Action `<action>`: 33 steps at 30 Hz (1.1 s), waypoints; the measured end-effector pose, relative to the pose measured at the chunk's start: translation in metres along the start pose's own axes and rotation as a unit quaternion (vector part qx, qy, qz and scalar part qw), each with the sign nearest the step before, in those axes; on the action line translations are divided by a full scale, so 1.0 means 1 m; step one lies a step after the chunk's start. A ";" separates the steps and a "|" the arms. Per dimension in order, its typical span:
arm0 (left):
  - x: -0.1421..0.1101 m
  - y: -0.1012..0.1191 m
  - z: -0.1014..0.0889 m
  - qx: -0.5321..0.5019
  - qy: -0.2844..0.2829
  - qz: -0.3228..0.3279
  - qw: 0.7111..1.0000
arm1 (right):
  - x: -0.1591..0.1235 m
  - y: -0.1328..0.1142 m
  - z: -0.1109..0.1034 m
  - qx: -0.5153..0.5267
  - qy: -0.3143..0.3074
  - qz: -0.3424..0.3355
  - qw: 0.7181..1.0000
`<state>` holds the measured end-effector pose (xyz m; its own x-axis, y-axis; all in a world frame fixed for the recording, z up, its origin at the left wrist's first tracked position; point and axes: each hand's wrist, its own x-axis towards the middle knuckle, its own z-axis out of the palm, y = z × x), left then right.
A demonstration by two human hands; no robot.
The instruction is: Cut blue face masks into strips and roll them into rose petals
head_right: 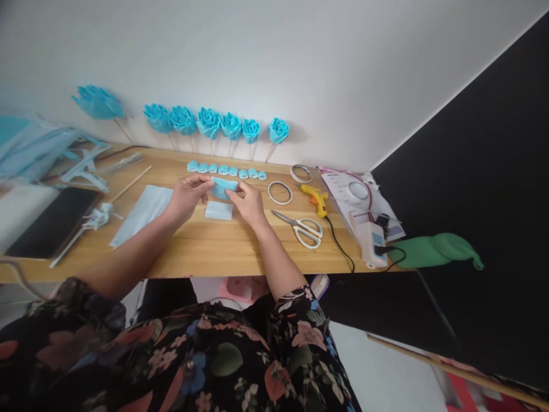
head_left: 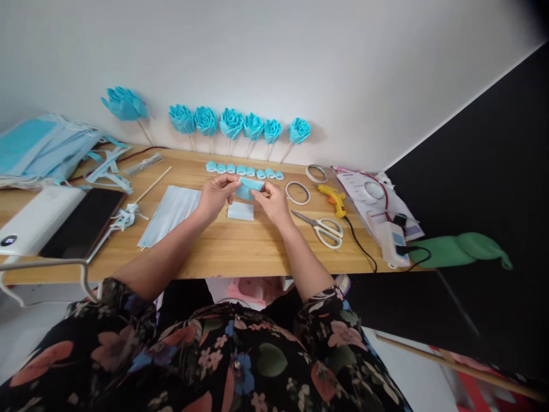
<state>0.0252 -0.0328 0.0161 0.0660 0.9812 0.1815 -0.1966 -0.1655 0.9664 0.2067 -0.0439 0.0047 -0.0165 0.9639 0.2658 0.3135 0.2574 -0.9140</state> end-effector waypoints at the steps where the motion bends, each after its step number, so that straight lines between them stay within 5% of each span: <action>1: 0.000 0.000 0.000 -0.002 -0.002 0.002 1.000 | 0.000 -0.001 0.000 -0.018 0.003 -0.006 1.000; 15: 0.000 -0.003 0.001 -0.019 -0.030 -0.011 0.999 | 0.001 0.001 0.003 0.076 -0.031 0.036 0.996; 23: 0.002 -0.010 -0.003 -0.018 -0.049 -0.049 0.997 | 0.005 0.006 0.003 -0.004 -0.001 -0.030 1.000; 28: 0.009 -0.014 -0.010 -0.093 0.001 -0.034 0.995 | -0.002 -0.029 -0.053 -0.209 0.002 -0.044 0.977; 33: 0.009 -0.008 -0.009 -0.156 0.012 -0.075 0.985 | -0.060 -0.044 -0.130 -0.475 -0.104 0.030 0.873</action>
<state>0.0187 -0.0220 0.0088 0.0945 0.9950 0.0332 -0.4777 0.0161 0.8784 0.3170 -0.1217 0.0684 -0.1137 0.9907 0.0748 0.9643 0.1281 -0.2316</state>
